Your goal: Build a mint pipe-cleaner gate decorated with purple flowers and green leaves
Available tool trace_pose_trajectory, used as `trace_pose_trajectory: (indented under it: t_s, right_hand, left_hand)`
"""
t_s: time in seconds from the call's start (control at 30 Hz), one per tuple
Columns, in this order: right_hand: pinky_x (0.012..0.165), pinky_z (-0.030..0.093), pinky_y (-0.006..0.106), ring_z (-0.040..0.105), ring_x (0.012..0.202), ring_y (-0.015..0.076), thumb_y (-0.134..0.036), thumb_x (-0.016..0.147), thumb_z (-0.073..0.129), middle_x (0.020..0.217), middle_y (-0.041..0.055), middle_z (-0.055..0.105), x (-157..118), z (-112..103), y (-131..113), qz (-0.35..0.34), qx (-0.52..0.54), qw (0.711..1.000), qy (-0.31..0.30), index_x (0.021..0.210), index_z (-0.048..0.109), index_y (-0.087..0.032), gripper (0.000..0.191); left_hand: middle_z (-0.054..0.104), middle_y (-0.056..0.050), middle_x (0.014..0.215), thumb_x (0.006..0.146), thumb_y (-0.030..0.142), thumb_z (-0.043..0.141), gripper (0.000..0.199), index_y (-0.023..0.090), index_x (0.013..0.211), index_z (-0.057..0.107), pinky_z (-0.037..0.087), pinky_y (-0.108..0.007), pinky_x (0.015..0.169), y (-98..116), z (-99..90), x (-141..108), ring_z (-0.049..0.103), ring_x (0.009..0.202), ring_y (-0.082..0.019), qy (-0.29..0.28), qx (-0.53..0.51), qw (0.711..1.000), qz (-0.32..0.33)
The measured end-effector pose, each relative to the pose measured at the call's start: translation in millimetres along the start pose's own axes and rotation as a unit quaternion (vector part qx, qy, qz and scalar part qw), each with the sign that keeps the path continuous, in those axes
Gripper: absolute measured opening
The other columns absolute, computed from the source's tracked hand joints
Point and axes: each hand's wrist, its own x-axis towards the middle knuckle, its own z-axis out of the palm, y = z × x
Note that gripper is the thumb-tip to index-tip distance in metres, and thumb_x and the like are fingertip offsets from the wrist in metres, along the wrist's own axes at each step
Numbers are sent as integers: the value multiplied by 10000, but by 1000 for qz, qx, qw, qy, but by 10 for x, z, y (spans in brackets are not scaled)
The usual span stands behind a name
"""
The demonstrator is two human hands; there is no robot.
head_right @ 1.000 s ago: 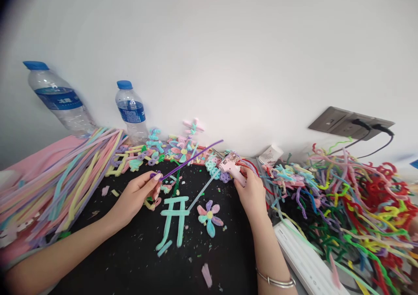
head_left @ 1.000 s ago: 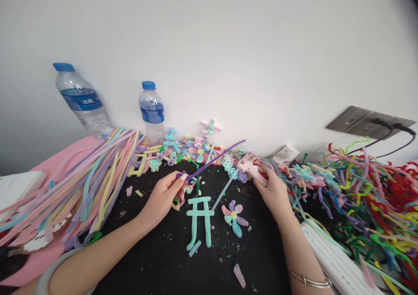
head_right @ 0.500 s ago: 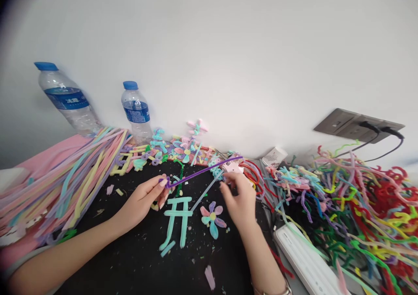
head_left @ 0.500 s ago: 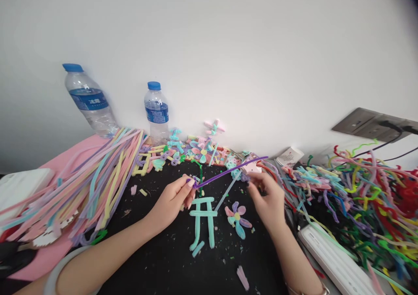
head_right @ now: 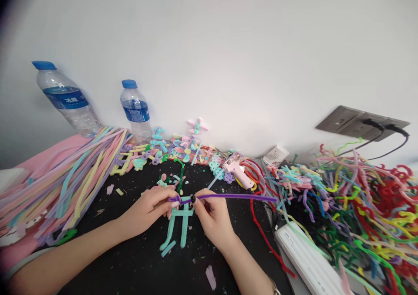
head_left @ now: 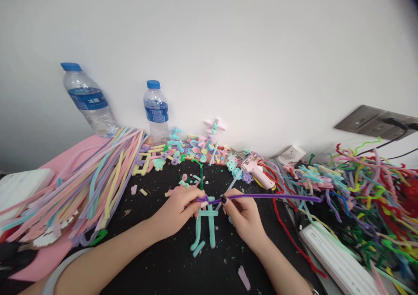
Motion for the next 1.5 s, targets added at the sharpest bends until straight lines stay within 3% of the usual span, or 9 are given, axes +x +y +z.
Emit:
trace_pose_trajectory:
  t_s: [0.17, 0.3, 0.47, 0.6, 0.7, 0.9, 1.23, 1.4, 1.5]
  right_hand:
    - [499, 309, 231, 400, 526, 101, -309, 902, 469, 607, -12, 478, 13, 0, 10, -2, -22, 1000, -4, 657, 532, -166, 290]
    - [501, 346, 228, 432, 517, 106, -336, 894, 479, 604, -19, 498, 5, -33, 51, 17, -19, 1000, 3, 757, 565, -172, 231]
    - [514, 391, 243, 491, 545, 128, -348, 911, 411, 683, 5, 572, 75, -219, 87, 44, -72, 991, 109, 878, 585, -184, 241]
    - [634, 431, 300, 580, 655, 191, -262, 830, 489, 714, 41, 641, 177, -509, 252, 63, -305, 934, 173, 868, 617, -175, 159]
    - [756, 423, 371, 578, 872, 267, -250, 802, 508, 933, 106, 665, 212, -710, 426, 41, -441, 869, 219, 961, 617, -165, 210]
    - [715, 408, 419, 536, 972, 332, -283, 859, 451, 1130, 161, 595, 209, -800, 585, 166, -522, 824, 144, 1171, 524, -165, 341]
    - [803, 393, 487, 480, 1041, 337, -260, 904, 370, 1172, 161, 566, 350, -599, 601, 69, -522, 842, 114, 1204, 514, -149, 351]
    - [795, 427, 369, 560, 896, 248, -239, 903, 333, 932, 130, 626, 309, -842, 528, -2, -419, 879, 227, 872, 630, -163, 308]
    - [757, 432, 373, 583, 827, 262, -241, 860, 391, 880, 143, 640, 248, -1077, 548, 38, -413, 834, 365, 928, 610, -139, 252]
  left_hand:
    - [614, 9, 617, 903, 233, 437, 258, 182, 725, 617, 394, -270, 697, -49, -1, 20, 558, 652, -150, 11, 65, 997, 35]
    - [621, 1, 647, 894, 241, 451, 229, 178, 761, 627, 426, -253, 656, -123, 23, 27, 580, 628, -142, 42, 3, 999, 20]
    - [610, -7, 637, 874, 329, 481, 235, 169, 774, 620, 441, -230, 534, -138, 4, 30, 550, 557, -134, 117, -85, 988, -52]
    - [581, -1, 655, 861, 378, 489, 251, 169, 814, 619, 453, -221, 490, -135, -12, 22, 526, 537, -123, 164, -141, 973, -84]
    - [575, 0, 666, 851, 392, 504, 251, 171, 831, 621, 465, -218, 492, -138, -14, 19, 543, 562, -127, 180, -149, 968, -91]
    - [604, -15, 700, 836, 400, 522, 253, 171, 838, 628, 468, -218, 474, -91, -33, 19, 564, 575, -137, 193, -131, 966, -109]
    - [597, -4, 664, 840, 379, 510, 237, 172, 827, 625, 468, -217, 482, -61, -52, 22, 561, 570, -138, 203, -103, 969, -97]
    - [602, -9, 676, 837, 376, 511, 232, 171, 830, 621, 470, -217, 472, -55, -50, 25, 567, 581, -145, 208, -112, 966, -100]
    - [596, -6, 668, 832, 370, 522, 220, 173, 821, 619, 471, -211, 477, -55, -46, 20, 566, 592, -143, 212, -114, 966, -92]
